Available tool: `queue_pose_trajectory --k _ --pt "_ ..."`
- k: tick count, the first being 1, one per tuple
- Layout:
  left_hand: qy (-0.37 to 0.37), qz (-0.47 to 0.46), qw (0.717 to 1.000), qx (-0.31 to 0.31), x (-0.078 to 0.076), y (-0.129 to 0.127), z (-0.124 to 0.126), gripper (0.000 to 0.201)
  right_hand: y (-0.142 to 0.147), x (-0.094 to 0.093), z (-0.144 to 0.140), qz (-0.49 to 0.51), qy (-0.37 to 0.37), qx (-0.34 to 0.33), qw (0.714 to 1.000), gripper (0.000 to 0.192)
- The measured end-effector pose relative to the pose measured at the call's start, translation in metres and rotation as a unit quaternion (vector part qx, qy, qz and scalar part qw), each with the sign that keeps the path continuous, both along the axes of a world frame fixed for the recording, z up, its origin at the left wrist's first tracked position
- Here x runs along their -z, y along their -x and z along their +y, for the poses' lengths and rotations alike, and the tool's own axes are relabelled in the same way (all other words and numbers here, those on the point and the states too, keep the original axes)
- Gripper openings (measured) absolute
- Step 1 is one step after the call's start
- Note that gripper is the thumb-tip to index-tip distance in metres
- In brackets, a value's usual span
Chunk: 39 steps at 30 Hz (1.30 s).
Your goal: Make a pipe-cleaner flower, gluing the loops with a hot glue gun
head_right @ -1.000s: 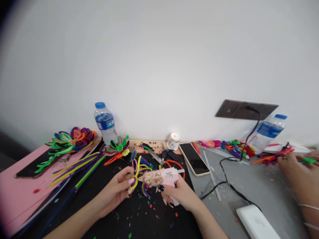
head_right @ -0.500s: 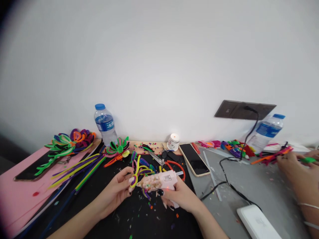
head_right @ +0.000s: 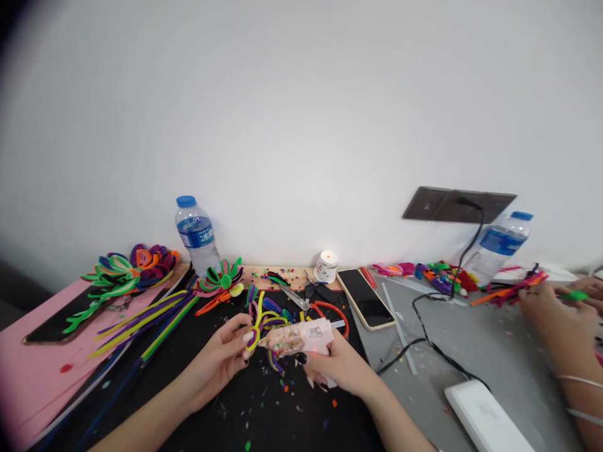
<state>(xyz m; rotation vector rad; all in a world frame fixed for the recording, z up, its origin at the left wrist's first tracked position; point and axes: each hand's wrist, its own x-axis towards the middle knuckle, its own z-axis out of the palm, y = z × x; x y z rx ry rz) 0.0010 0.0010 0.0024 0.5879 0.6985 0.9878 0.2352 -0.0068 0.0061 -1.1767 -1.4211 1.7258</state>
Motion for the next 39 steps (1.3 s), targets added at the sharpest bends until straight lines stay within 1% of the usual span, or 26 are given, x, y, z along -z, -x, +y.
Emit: queue_pose_trajectory --k 11,22,39 --pt "0.011 0.014 1.0 -0.001 0.0012 0.0003 -0.0002 0.024 0.0018 0.0008 0.0003 0.004 -0.008 0.013 1.0 0.037" --pt "-0.002 0.013 1.0 0.017 0.0017 0.001 -0.0008 0.021 0.0022 0.001 0.001 0.007 0.003 0.022 1.0 0.036" --pt "-0.028 -0.003 0.998 0.051 0.0041 -0.0013 -0.0038 0.015 0.0009 0.0025 0.0022 0.008 -0.014 0.039 0.999 0.04"
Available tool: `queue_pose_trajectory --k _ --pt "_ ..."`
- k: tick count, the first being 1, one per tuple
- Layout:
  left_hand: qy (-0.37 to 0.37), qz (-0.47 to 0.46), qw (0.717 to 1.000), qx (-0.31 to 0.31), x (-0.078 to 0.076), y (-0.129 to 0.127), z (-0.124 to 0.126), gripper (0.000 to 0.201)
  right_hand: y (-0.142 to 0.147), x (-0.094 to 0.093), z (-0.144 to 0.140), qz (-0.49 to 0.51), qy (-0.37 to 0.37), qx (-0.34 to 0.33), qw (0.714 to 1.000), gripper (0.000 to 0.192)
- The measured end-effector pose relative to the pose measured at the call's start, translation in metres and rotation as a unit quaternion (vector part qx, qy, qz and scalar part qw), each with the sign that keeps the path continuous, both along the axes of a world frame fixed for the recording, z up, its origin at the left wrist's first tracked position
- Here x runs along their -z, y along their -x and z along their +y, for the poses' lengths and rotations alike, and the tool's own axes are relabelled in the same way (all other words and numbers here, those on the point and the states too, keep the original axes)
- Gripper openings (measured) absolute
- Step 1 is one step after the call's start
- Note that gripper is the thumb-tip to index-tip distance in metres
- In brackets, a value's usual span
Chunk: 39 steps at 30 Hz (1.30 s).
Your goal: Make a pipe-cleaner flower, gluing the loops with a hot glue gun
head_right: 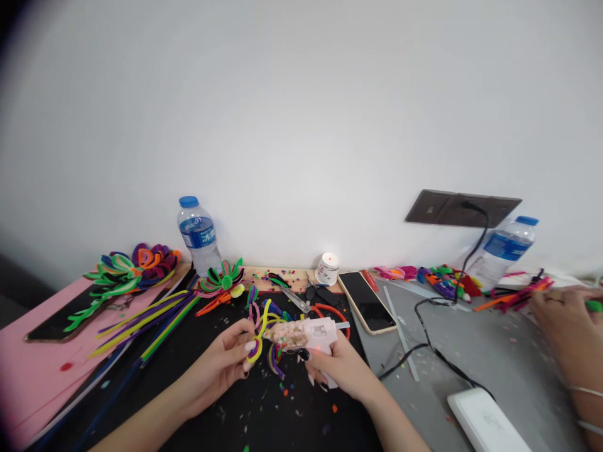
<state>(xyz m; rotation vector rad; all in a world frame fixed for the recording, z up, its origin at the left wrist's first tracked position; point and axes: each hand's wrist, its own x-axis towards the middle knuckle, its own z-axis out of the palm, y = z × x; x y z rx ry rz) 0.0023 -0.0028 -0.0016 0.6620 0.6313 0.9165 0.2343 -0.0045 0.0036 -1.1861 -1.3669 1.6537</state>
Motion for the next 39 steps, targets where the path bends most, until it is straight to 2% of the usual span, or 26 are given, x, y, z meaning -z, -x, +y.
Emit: queue_pose_trajectory --k 6,39 --pt "-0.002 -0.001 1.0 0.004 0.001 0.0004 0.0014 0.015 -0.0003 0.0016 -0.0007 -0.019 0.008 0.024 1.0 0.035" --pt "-0.014 0.0 1.0 0.018 0.0006 0.0 0.0007 0.013 -0.0032 0.0039 0.0017 0.008 -0.015 0.021 1.0 0.035"
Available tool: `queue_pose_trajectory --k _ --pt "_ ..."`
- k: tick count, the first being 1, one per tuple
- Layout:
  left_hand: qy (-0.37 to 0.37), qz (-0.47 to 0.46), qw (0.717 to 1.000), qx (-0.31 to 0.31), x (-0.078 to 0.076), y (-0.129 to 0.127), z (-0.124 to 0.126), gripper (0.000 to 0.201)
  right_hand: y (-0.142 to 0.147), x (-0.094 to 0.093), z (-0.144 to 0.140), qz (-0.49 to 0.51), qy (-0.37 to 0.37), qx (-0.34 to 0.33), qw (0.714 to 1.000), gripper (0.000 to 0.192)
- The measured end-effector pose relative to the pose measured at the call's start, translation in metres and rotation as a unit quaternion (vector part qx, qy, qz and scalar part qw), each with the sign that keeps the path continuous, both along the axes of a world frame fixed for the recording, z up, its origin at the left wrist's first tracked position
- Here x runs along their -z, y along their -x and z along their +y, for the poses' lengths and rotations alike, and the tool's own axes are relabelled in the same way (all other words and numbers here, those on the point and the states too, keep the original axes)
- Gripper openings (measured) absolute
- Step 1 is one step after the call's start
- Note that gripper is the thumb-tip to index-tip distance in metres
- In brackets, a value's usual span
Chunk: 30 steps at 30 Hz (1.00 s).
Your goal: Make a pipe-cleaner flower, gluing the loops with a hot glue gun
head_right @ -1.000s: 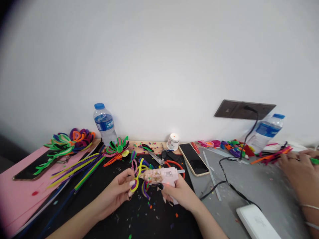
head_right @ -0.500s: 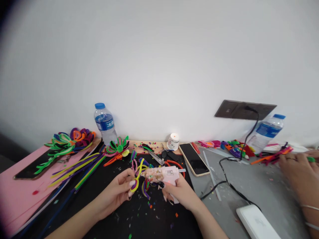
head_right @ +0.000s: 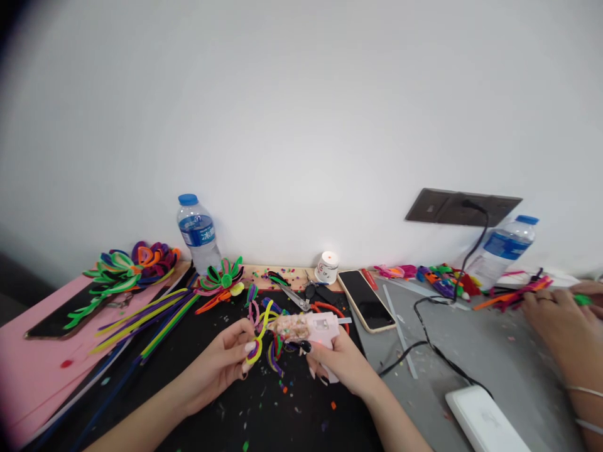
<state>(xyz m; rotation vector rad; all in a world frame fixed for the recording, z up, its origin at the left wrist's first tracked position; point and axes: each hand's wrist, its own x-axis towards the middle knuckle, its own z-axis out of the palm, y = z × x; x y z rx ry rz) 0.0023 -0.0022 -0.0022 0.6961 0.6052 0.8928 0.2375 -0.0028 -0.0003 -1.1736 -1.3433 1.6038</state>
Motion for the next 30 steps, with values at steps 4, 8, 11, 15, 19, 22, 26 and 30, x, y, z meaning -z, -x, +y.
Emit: queue_pose_trajectory --k 4,8,11,15,19,22,26,30 --pt "-0.004 -0.002 1.0 0.0 -0.0009 -0.0003 -0.0009 0.013 -0.0002 -0.0024 0.0002 0.0 -0.003 -0.01 1.0 0.034" --pt "0.001 0.004 1.0 0.003 -0.0016 -0.0004 -0.0009 0.013 0.0012 -0.0066 0.0005 -0.008 0.001 -0.002 1.0 0.036" --pt "0.004 0.007 1.0 0.003 -0.0014 -0.0003 -0.0003 0.014 0.0013 -0.0062 0.0007 -0.013 0.007 0.0 1.0 0.037" --pt "0.007 0.009 1.0 -0.001 -0.0011 0.0 -0.0006 0.015 0.0001 -0.0025 0.0005 -0.008 0.005 0.004 1.0 0.038" --pt "0.009 0.004 1.0 0.0 0.0001 -0.0001 -0.0008 0.015 0.0001 -0.001 0.0001 -0.01 0.012 0.01 1.0 0.038" --pt "0.007 0.001 1.0 -0.002 0.0003 -0.0009 -0.0004 0.016 0.0005 -0.0012 0.0003 -0.009 0.012 0.013 1.0 0.037" --pt "0.008 0.007 1.0 -0.007 -0.0014 -0.0019 -0.0004 0.016 0.0009 -0.0023 0.0006 0.002 0.011 0.01 1.0 0.038" --pt "0.01 0.005 1.0 0.0 -0.0015 -0.0013 -0.0007 0.015 0.0008 -0.0023 0.0008 0.002 0.013 0.016 1.0 0.037"
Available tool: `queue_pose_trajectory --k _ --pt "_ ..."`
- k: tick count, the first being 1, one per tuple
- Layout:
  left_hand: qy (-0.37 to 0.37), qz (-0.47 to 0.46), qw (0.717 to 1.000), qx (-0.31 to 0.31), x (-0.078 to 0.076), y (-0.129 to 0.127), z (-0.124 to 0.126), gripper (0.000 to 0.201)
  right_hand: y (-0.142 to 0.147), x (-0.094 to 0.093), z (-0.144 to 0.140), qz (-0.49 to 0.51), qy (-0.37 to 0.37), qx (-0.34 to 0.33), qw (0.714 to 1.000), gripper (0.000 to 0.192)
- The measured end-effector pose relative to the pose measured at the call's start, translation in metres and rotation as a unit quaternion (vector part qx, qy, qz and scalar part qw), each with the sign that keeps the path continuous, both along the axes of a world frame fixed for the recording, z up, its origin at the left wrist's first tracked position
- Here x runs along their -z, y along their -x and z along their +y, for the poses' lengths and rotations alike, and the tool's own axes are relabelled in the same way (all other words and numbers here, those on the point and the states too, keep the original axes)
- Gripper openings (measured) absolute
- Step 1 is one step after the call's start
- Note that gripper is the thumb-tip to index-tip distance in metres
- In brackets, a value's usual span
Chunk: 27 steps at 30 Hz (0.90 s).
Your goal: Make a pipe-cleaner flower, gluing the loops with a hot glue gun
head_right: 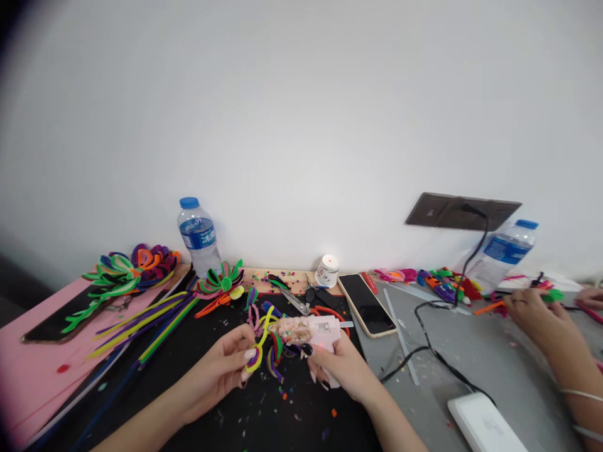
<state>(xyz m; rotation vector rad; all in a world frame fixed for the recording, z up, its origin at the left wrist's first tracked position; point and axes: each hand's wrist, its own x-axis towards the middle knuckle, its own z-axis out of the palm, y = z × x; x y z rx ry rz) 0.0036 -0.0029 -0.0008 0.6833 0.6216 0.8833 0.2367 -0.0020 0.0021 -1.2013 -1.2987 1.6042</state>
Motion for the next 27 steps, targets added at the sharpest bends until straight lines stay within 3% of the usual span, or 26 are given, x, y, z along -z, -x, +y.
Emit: queue_pose_trajectory --k 27 --pt "-0.003 0.003 1.0 0.008 0.0008 0.0001 0.0004 0.013 0.0005 -0.0021 0.0003 -0.003 -0.024 0.006 1.0 0.039"
